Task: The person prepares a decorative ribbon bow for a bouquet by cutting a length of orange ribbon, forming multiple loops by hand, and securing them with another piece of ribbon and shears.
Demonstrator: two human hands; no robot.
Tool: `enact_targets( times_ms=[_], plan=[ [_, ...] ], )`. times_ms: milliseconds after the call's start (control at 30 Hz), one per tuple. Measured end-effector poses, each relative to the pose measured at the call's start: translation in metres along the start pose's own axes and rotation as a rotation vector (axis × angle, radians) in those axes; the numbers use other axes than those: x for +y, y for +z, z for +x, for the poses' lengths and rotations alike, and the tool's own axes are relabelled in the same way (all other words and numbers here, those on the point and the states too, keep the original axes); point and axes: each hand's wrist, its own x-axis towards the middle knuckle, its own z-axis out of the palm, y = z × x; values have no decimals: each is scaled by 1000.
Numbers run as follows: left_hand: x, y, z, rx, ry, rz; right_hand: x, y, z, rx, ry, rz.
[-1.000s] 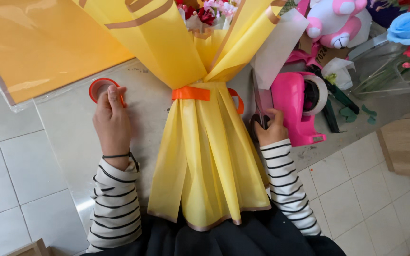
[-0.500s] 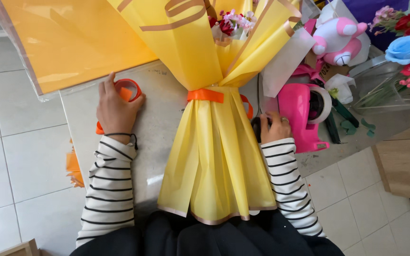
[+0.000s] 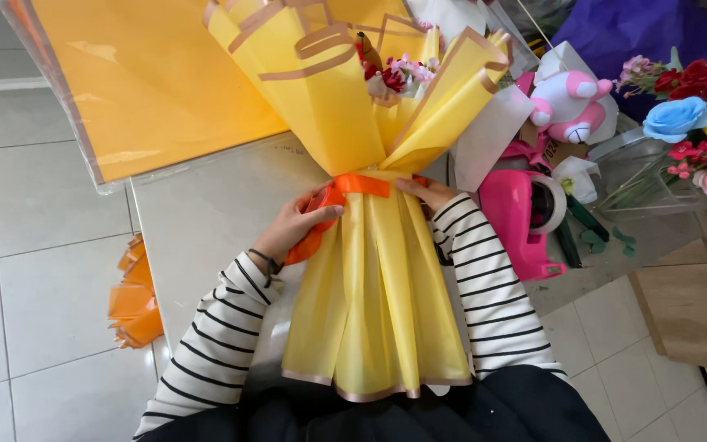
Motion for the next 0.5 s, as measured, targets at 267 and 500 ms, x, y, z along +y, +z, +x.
enact_targets(
  times_ms=[267, 500],
  plan=[
    [2, 1, -18, 78, 37, 34, -14, 45, -18, 49, -114, 389],
    [85, -18, -75, 422, 312, 579, -63, 106, 2, -46, -361, 778]
  ],
)
